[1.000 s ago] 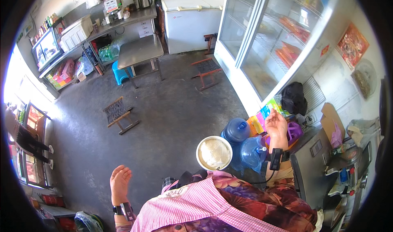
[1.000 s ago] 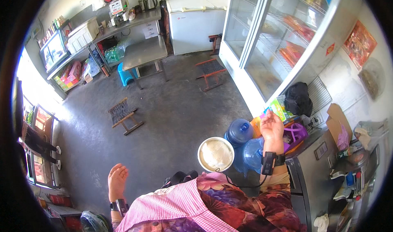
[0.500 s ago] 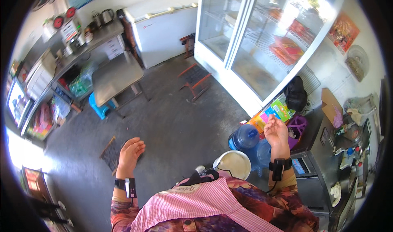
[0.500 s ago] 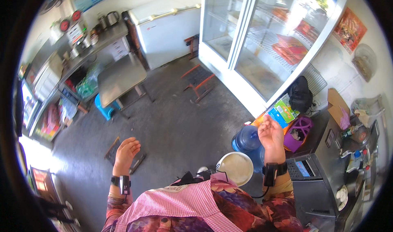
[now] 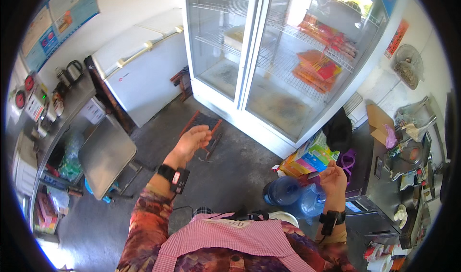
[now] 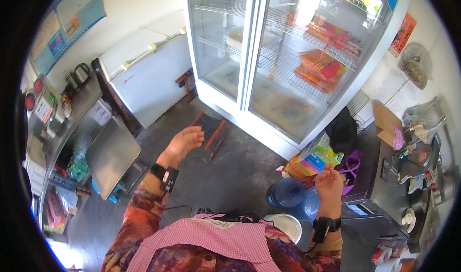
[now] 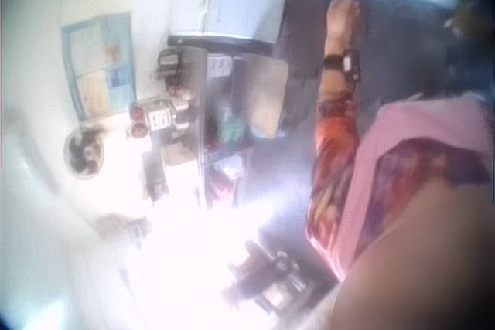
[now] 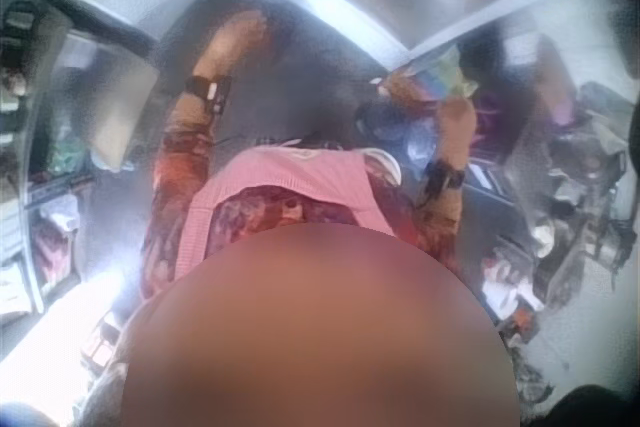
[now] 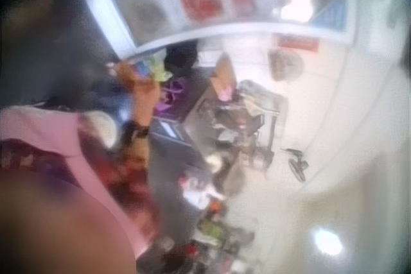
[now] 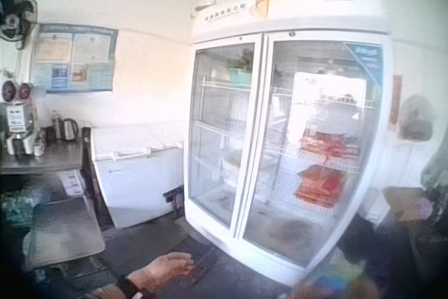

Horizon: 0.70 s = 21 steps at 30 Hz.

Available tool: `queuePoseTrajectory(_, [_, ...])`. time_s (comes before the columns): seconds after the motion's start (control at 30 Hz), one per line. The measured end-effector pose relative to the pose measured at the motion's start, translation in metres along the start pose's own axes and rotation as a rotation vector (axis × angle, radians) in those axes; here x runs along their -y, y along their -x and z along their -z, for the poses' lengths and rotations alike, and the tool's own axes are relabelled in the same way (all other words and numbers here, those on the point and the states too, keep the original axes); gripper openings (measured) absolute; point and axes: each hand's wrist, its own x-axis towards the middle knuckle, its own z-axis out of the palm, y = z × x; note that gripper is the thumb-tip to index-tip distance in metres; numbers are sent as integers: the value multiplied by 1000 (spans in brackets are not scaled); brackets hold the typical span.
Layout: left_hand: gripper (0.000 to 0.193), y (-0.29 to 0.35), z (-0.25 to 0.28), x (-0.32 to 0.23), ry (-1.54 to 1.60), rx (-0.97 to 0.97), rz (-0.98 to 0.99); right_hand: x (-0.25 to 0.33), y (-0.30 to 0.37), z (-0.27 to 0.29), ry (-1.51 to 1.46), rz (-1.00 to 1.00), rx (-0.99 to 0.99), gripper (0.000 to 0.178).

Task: The person places a tray of unbaked pies into a commercial oven, retrieves a baked tray, and then prepares new pie dough by rolling small dough balls through a dough sheeter and arranging the flattened sheets on a tray.

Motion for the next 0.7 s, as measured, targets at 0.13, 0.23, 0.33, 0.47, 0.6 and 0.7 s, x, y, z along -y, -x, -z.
queuePoseTrajectory(0.13, [50, -161, 0, -52, -63, 134, -35, -19, -31, -31, -46, 46, -12, 15])
queuePoseTrajectory(0.23, [61, -289, -2, -88, -51, 219, -82, -49, -67, -62, -57, 120, -7, 14])
queuePoseTrajectory(0.33, [71, -402, -10, -125, -115, 203, -157, -84, -105, -99, -61, 182, -100, 11])
queuePoseTrajectory(0.47, [74, -525, -32, -175, -254, 152, -320, -134, -160, -154, -61, 180, -97, 13])
queuePoseTrajectory(0.6, [56, -598, -46, -195, -465, 206, -470, -176, -218, -204, 10, 122, -144, 14])
queuePoseTrajectory(0.7, [44, -614, -44, -198, -634, -22, -554, -197, -262, -231, 71, 71, -177, 17])
